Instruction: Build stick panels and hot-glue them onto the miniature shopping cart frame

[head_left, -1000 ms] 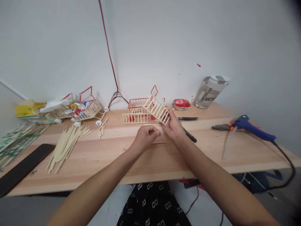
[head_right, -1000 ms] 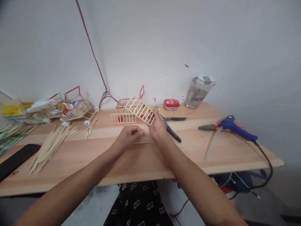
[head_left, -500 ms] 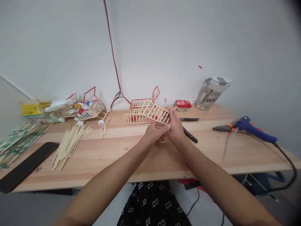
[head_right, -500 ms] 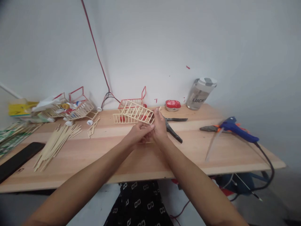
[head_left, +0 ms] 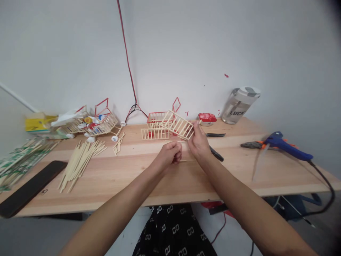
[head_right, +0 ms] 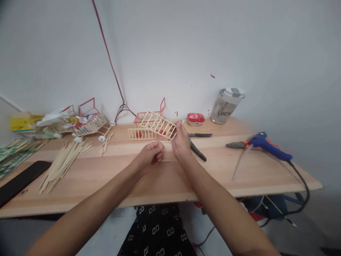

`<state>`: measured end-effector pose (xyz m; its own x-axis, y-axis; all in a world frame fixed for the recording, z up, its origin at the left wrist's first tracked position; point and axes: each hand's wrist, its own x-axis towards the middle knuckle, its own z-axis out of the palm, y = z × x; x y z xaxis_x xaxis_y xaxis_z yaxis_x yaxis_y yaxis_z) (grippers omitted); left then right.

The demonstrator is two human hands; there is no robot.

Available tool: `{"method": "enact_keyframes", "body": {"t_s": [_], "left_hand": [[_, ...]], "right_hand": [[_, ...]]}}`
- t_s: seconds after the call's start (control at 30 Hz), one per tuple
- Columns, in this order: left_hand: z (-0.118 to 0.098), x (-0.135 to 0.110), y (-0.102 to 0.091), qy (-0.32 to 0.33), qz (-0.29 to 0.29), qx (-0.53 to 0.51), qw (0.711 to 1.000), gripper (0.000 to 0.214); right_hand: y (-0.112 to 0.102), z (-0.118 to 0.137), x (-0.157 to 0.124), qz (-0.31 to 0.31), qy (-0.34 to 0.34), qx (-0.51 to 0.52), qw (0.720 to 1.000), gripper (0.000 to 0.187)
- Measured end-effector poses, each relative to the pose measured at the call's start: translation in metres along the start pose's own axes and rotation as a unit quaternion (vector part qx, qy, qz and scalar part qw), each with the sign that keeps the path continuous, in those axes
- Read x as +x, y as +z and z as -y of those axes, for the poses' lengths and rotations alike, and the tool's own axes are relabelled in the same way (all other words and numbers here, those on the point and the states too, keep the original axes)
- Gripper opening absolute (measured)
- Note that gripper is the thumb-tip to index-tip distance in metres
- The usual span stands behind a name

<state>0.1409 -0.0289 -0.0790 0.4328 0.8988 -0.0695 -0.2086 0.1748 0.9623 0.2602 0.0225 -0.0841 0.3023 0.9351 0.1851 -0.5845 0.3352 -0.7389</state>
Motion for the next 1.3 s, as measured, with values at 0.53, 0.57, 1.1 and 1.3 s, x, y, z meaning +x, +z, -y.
{"method": "enact_keyframes", "body": {"t_s": [0.53,0.57,1.1,1.3], "left_hand": [[-0.042,-0.078,-0.117,0.044,-0.139,-0.161,0.976,0.029],[-0.041,-0.079,-0.121,0.043,-0.151,-0.177,0.972,0.028],[-0.062,-0.059,-0.07,0.197,-0.072,-0.258,0.943,0.029],[-0.03,-0.031,-0.063,0.065,-0.156,0.033,0.985,0.024]], "right_hand": [[-0.01,-0.005,0.01,-0.067,0.002,0.037,0.997,0.035],[-0.01,-0.004,0.01,-0.068,0.002,0.037,0.997,0.034],[-0.014,-0.005,0.013,-0.062,0.01,0.028,0.998,0.036],[-0.008,-0.002,0.008,-0.034,0.026,0.023,0.999,0.034]]}}
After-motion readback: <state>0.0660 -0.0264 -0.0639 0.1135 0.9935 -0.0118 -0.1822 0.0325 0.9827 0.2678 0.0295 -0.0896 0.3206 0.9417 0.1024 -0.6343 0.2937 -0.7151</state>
